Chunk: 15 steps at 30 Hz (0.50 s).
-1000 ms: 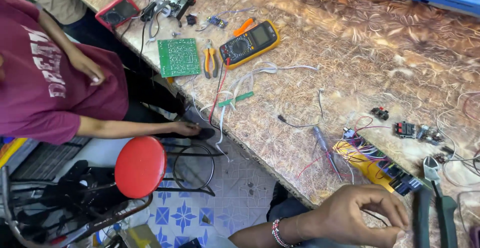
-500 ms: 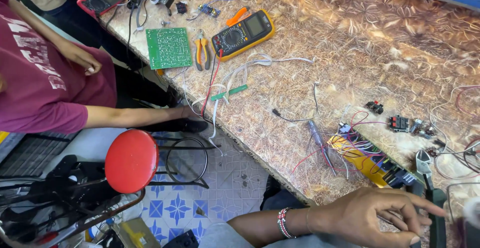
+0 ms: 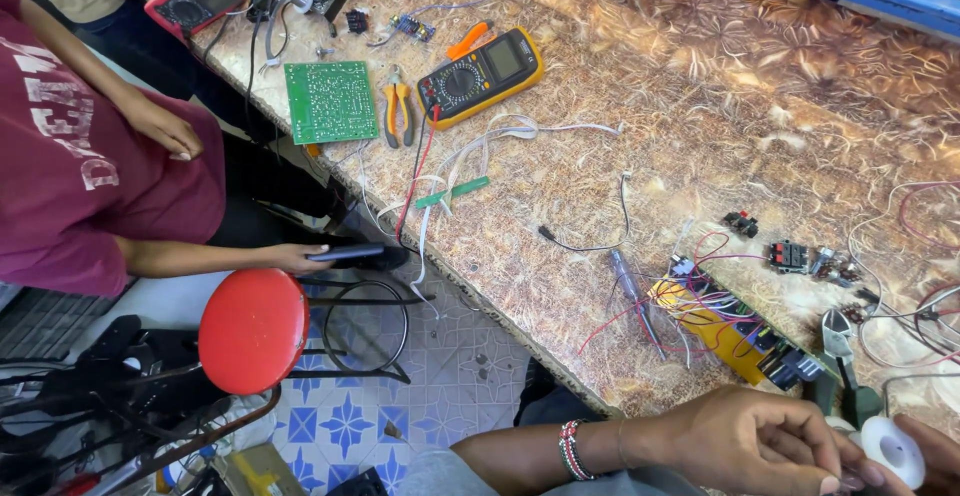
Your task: Soldering wires onto a circuit board and stripping wire insulation using diagonal cutters
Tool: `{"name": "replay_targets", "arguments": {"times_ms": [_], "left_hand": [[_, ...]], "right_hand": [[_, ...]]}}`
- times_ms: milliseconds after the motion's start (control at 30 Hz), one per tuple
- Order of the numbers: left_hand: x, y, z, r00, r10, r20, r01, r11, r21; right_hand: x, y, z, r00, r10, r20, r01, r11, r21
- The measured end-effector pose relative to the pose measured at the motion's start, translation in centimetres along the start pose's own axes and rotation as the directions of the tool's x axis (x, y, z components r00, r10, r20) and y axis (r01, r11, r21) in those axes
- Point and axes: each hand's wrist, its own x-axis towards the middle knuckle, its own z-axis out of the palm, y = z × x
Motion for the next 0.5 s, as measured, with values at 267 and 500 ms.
{"name": "replay_targets", "arguments": {"times_ms": [267,500], "left_hand": [[1.0,-2.9,0.0,1.000,0.010,0.024,-0.006,0.986,-0.165],[0.9,-1.2,-0.3,0.987,-0.132,-0.093,0.135,0.991,0.017]], "right_hand": [[-2.9,-6.4,3.6,0.983,-0.129,-0.132,0.134,0.991,0.026],[-5.1,-12.1,5.3,0.836,-0.476,-0.273,0.284,0.801,-0.527]]}}
